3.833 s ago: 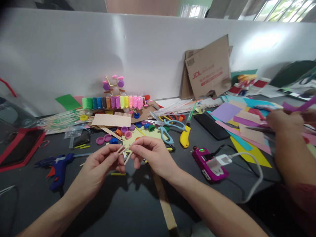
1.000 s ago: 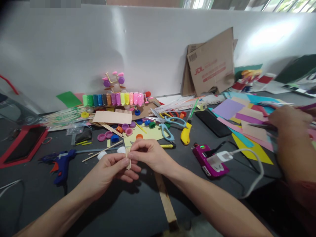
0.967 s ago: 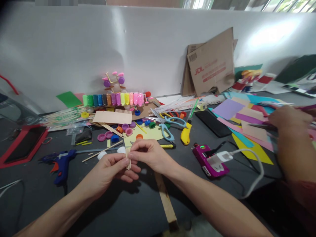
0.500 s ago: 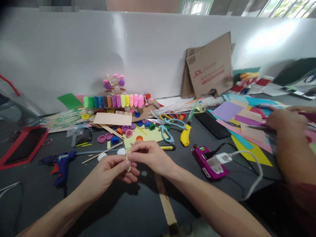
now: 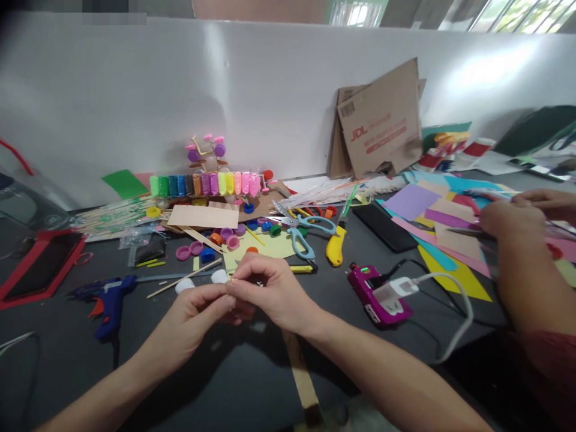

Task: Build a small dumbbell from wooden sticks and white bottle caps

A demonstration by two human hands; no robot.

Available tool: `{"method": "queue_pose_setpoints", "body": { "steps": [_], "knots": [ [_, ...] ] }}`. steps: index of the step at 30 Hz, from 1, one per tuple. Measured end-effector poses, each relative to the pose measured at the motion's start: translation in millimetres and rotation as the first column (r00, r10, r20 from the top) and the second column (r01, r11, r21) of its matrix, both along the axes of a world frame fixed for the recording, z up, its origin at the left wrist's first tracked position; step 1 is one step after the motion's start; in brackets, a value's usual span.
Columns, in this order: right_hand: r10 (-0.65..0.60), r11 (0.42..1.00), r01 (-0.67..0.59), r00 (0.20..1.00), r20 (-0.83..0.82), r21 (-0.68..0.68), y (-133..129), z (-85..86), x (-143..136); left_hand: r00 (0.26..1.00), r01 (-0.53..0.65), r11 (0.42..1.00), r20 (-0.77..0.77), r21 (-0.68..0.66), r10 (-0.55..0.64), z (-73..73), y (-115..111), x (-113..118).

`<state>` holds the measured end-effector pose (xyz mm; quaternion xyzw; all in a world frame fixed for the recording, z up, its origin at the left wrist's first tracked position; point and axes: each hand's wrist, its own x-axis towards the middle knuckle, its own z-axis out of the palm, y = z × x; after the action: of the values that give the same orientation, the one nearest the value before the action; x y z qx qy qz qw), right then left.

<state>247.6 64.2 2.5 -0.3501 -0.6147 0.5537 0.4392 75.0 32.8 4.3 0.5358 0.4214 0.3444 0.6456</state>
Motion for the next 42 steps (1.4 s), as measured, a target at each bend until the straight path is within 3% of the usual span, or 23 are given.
{"method": "queue_pose_setpoints", "body": {
  "steps": [6,10,12,15,20,24,28,31,34,38,42],
  "knots": [
    [-0.043,0.987,0.023,0.992,0.121,0.16,0,-1.9,-10,0.993,-0.109,0.991,-0.042,0.083,0.113,-1.6,-4,1],
    [-0.022,0.975,-0.058,0.935,0.353,0.215,11,3.3,-1,0.974,-0.183,0.975,-0.111,0.124,0.197,-4.7,-6,-13],
    [-0.066,0.965,-0.076,0.855,0.514,0.251,17,5.1,14,0.955,-0.25,0.956,-0.125,0.151,0.27,-7.2,-7,-25],
    [-0.119,0.95,-0.145,0.654,0.747,0.278,20,-0.1,38,0.927,-0.323,0.92,-0.125,0.221,0.355,-12.6,-9,-45],
    [-0.14,0.925,-0.281,0.371,0.918,0.254,17,-18.7,51,0.913,-0.353,0.89,-0.103,0.289,0.395,-19.6,-13,-63],
    [-0.168,0.904,-0.345,0.26,0.951,0.254,20,-27.9,47,0.915,-0.333,0.872,-0.102,0.359,0.391,-20.2,-15,-71],
    [-0.209,0.892,-0.356,0.217,0.953,0.277,24,-36.6,54,0.909,-0.347,0.86,-0.091,0.373,0.406,-23.6,-17,-78],
    [-0.258,0.877,-0.342,0.258,0.931,0.338,21,-31.5,59,0.903,-0.36,0.864,-0.101,0.352,0.418,-25.9,-19,-80],
    [-0.314,0.836,-0.301,0.422,0.85,0.458,14,-13.3,49,0.905,-0.341,0.865,-0.121,0.368,0.408,-26.6,-20,-78],
    [-0.174,0.817,-0.349,0.608,0.775,0.458,5,3.7,14,0.879,-0.338,0.815,-0.153,0.47,0.452,-28.4,-19,-76],
    [-0.103,0.8,-0.394,0.653,0.75,0.452,2,-3.3,-10,0.84,-0.293,0.753,-0.218,0.589,0.497,-30.7,-16,-81]
  ]
}}
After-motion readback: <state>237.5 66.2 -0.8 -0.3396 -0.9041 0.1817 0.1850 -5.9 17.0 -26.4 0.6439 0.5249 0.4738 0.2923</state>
